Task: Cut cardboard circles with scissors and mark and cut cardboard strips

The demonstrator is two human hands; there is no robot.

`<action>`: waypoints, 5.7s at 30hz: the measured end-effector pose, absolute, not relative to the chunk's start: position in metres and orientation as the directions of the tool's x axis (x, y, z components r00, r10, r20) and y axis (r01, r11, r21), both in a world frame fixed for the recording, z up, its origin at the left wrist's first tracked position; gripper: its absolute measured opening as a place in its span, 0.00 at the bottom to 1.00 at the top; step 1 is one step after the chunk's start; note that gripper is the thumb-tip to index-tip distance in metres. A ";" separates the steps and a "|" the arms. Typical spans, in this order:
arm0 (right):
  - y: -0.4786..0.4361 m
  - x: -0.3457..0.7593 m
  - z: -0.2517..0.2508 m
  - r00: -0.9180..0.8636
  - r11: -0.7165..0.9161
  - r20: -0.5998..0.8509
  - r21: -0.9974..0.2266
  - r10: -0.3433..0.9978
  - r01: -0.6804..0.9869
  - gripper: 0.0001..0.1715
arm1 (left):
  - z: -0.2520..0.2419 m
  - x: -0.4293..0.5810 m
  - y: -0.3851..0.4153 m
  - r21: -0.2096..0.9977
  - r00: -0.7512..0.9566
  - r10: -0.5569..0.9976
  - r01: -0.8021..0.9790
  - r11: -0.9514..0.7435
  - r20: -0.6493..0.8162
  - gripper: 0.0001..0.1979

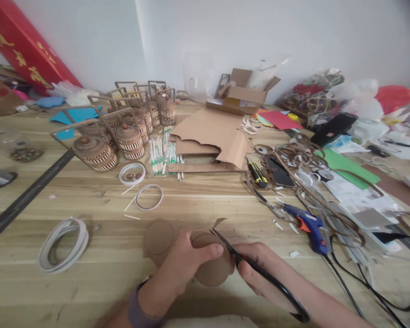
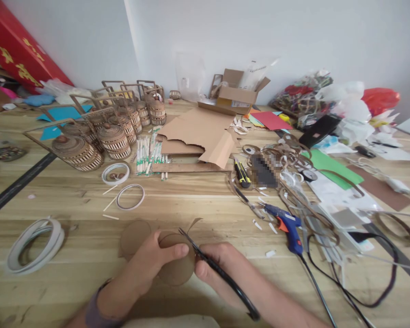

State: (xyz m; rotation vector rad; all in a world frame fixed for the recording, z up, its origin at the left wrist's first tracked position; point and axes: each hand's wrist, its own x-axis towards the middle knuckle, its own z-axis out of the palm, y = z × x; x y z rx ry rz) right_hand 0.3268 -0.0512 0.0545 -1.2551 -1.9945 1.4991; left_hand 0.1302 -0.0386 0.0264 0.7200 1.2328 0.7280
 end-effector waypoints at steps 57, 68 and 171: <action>-0.052 0.323 0.057 -0.567 0.040 -0.216 -0.914 0.795 0.404 0.40 | 0.031 0.131 -0.033 0.869 0.190 0.867 -0.107 0.484 -0.460 0.16; -0.057 0.323 0.049 -0.490 0.054 -0.215 -0.877 0.845 0.478 0.44 | 0.031 0.133 -0.031 0.803 0.197 0.829 -0.211 0.557 -0.524 0.13; -0.055 0.316 0.038 -0.439 0.042 -0.194 -0.880 0.877 0.473 0.44 | 0.027 0.139 -0.034 0.763 0.063 0.814 -0.313 0.565 -0.577 0.28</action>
